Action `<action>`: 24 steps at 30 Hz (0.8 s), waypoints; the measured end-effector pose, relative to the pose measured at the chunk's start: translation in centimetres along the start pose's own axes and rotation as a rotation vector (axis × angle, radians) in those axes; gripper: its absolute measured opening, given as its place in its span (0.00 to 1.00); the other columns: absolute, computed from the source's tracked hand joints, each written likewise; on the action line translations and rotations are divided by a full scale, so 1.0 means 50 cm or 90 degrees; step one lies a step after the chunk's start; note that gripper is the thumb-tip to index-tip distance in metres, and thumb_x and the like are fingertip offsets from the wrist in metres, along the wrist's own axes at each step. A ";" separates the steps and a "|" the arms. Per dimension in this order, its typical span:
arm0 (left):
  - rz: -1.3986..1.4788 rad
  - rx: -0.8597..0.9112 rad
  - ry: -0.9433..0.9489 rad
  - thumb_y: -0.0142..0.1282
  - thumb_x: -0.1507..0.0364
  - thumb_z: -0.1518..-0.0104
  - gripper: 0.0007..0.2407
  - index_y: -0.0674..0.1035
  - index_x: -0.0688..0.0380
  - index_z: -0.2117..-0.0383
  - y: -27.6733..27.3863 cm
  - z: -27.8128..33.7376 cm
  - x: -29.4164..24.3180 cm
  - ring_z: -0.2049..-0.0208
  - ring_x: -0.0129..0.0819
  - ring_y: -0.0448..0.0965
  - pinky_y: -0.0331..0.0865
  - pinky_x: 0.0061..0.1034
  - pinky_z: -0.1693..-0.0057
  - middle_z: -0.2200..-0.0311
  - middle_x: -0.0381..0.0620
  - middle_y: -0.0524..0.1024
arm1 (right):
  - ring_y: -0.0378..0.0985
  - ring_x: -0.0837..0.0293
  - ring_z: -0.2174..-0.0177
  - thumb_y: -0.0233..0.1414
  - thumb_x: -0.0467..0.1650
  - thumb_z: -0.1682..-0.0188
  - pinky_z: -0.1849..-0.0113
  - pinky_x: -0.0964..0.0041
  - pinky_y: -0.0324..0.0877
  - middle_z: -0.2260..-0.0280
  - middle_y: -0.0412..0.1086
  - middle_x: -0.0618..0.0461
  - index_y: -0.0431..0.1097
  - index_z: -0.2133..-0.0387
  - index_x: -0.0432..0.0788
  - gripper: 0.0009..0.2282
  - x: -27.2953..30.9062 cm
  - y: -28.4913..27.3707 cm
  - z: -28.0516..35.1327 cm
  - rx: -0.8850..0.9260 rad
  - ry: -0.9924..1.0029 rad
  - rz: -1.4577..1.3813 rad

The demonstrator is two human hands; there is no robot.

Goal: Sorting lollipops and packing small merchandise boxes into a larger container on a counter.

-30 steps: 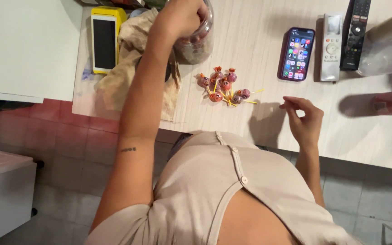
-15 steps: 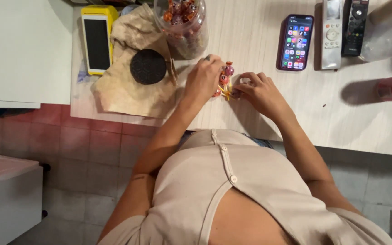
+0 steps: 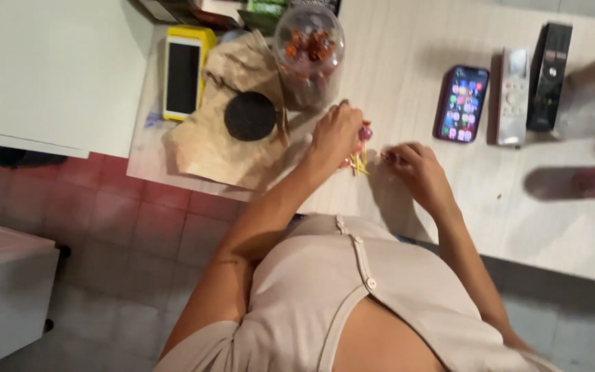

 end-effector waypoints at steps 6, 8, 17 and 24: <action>0.177 -0.272 0.109 0.57 0.80 0.43 0.11 0.76 0.55 0.54 -0.435 0.112 -0.070 0.65 0.40 0.75 0.75 0.26 0.59 0.47 0.56 0.72 | 0.76 0.38 0.54 0.60 0.28 0.53 0.56 0.46 0.74 0.55 0.73 0.45 0.73 0.49 0.50 0.17 0.030 0.004 0.044 -0.076 -0.060 -0.143; 0.211 -0.340 0.120 0.57 0.83 0.39 0.14 0.75 0.54 0.48 -0.490 0.098 -0.037 0.72 0.27 0.72 0.72 0.13 0.67 0.44 0.57 0.73 | 0.76 0.44 0.56 0.58 0.25 0.51 0.59 0.54 0.72 0.55 0.72 0.46 0.73 0.50 0.45 0.15 0.092 -0.016 0.045 -0.061 -0.092 -0.167; 0.258 -0.462 0.094 0.59 0.72 0.40 0.08 0.81 0.62 0.58 -0.497 0.017 0.061 0.59 0.40 0.80 0.78 0.29 0.50 0.61 0.51 0.80 | 0.71 0.48 0.60 0.60 0.27 0.48 0.59 0.55 0.71 0.54 0.72 0.49 0.72 0.50 0.41 0.14 0.204 -0.022 0.039 -0.114 -0.333 -0.053; 0.187 -0.383 0.222 0.73 0.78 0.53 0.08 0.86 0.57 0.68 -0.508 0.017 0.042 0.65 0.33 0.84 0.78 0.24 0.57 0.67 0.43 0.85 | 0.71 0.47 0.58 0.60 0.26 0.49 0.58 0.54 0.72 0.53 0.73 0.47 0.73 0.50 0.38 0.14 0.172 -0.032 0.054 -0.132 -0.289 -0.040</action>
Point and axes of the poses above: each hand's wrist, its own z-axis away from the middle knuckle, its own y-axis out of the palm, x = y × z, the point moved 9 cm from there along -z, towards the middle knuckle
